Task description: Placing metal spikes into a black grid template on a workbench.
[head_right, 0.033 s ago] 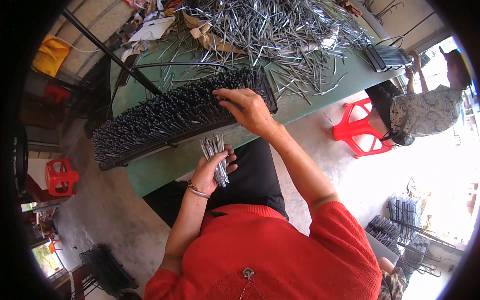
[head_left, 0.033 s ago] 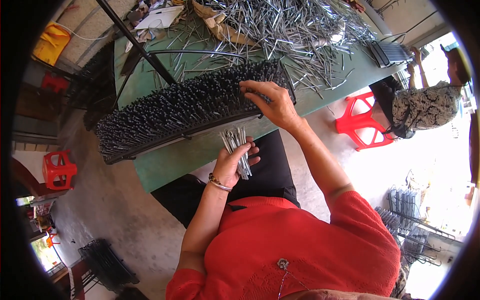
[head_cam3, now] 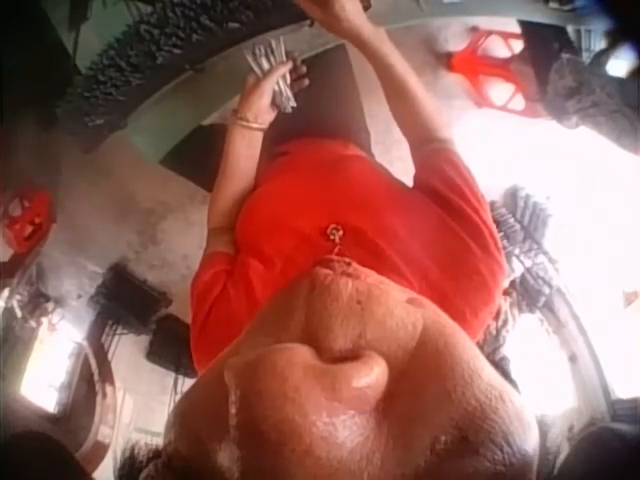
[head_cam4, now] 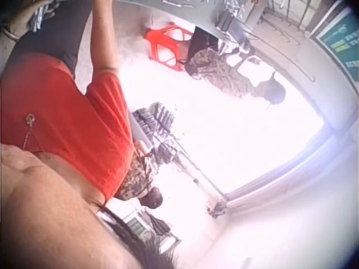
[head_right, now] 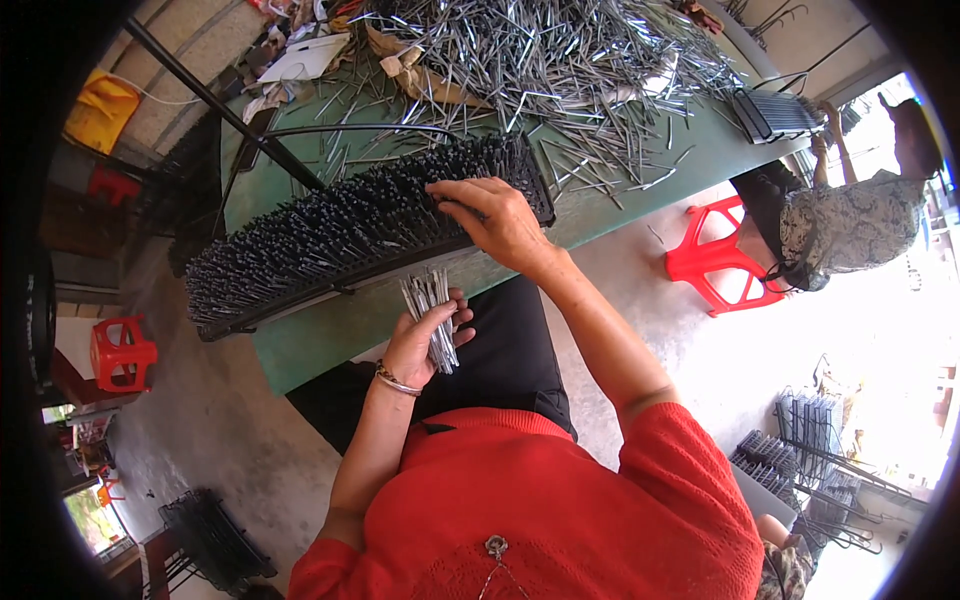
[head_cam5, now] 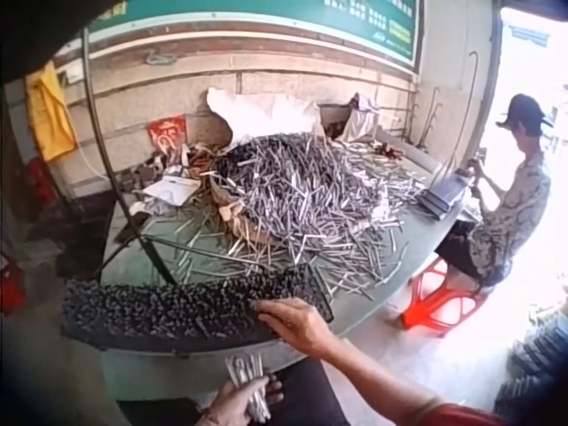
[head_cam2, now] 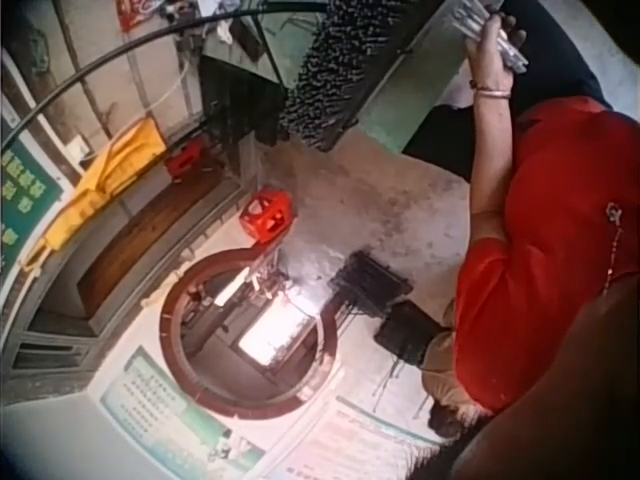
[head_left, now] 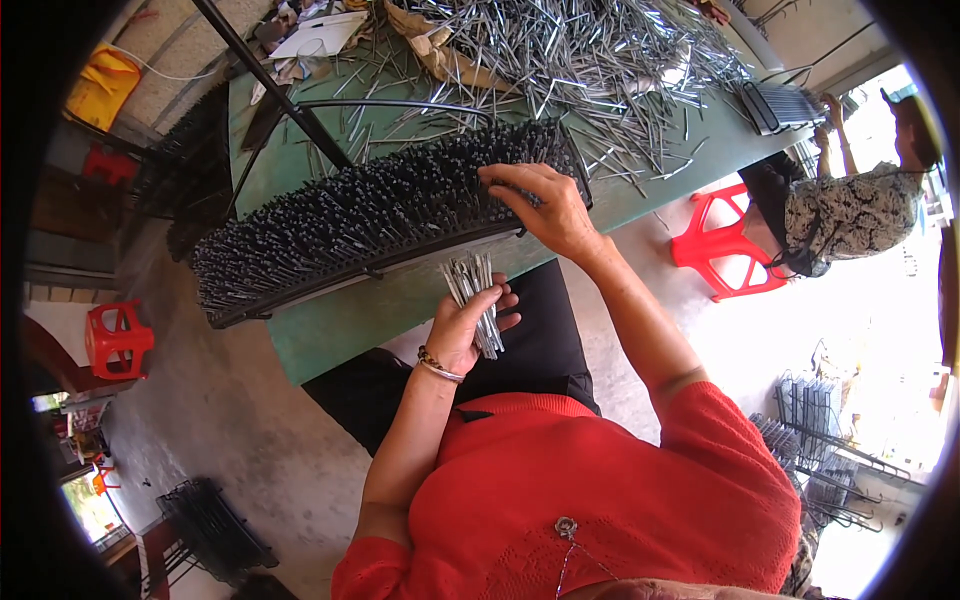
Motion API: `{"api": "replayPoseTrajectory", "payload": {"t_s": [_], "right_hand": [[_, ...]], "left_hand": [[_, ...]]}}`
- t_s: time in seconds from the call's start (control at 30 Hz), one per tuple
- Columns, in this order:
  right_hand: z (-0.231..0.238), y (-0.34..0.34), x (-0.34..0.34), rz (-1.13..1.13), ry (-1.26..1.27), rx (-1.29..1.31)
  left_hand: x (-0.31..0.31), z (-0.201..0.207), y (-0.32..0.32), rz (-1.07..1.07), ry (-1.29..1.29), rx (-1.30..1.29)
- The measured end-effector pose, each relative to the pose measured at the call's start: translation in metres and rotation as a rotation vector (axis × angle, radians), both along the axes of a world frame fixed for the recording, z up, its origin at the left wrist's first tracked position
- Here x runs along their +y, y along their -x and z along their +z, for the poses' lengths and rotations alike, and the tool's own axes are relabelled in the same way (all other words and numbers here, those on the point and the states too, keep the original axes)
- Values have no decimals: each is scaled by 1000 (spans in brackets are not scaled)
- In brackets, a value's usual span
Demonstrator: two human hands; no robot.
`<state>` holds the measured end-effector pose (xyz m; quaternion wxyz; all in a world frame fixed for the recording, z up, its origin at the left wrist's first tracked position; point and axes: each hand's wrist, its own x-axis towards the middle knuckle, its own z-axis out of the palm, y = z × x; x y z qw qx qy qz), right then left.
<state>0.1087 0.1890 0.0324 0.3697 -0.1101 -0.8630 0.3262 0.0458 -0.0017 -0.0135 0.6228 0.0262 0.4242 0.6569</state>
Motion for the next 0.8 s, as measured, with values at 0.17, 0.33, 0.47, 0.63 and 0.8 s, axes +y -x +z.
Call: {"api": "replayPoseTrajectory", "payload": {"t_s": [0.17,0.33,0.47,0.63,0.8], "right_hand": [[-1,-2,-1,32,-74,-23],[-1,0,0,109,-218,-39],[-3,2,1,65,-268,-31],[-3,2,-2,-35,-188,13],[-6,0,-7,-158,-113,57]], "left_hand": [[2,3,-3,-20,-16,6],[3,6,-5,-39,-37,3],[2,0,-4,-34,-31,5],[2,1,-4,-34,-25,7],[5,4,-4,-16,-28,-7]]}}
